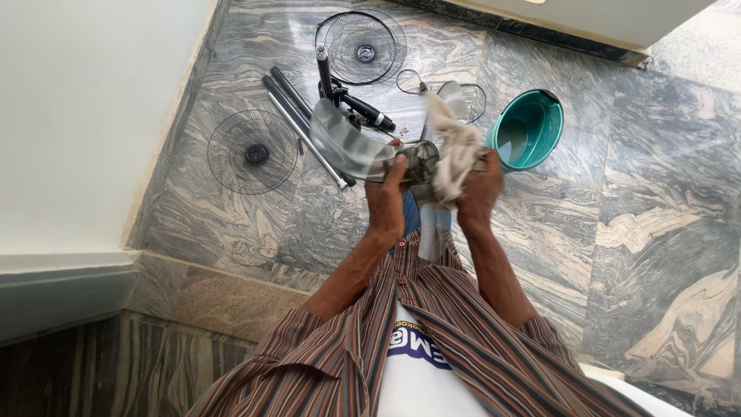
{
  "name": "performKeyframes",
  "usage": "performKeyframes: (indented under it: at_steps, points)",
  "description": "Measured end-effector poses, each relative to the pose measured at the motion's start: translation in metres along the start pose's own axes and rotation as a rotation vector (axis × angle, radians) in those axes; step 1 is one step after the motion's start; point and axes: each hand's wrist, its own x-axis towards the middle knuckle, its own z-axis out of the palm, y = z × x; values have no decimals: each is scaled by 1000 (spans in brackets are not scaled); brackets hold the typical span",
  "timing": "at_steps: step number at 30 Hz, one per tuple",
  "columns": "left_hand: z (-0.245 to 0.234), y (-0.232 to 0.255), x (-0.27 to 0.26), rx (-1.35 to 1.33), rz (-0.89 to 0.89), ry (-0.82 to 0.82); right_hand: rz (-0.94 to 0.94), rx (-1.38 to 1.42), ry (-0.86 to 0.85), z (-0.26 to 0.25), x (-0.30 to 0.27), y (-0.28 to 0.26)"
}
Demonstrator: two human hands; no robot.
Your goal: The person wipes a transparent fan blade with a cloth, then wipes a red fan blade. The person holds each blade and rubs it with the cloth while standing over disassembled fan parts on the floor.
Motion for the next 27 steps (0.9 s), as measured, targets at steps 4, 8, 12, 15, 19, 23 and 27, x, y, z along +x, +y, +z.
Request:
performKeyframes:
  at_steps: [4, 8, 12, 15, 19, 23, 27]
  points:
    - [-23, 24, 19, -34, 19, 156, 62, 266, -164, -39, 7, -19]
    - [-26, 38, 34, -63, 61, 114, -125, -19, -502, -54, 8, -49]
    - [-10, 25, 32, -127, 64, -61, -230, -454, -835, -6, 5, -37]
    - [-14, 20, 32, -75, 26, -151, 219, -195, -900, 6, 8, -16]
    - [-23, 13, 29, -126, -103, -195, 337, -249, -770, -4, -1, 0]
    - [-42, 20, 14, 344, -258, -164, 211, -383, -728, -13, -6, -12]
    - [-58, 35, -7, 750, -248, -158, 243, -700, -735, -23, 8, -38]
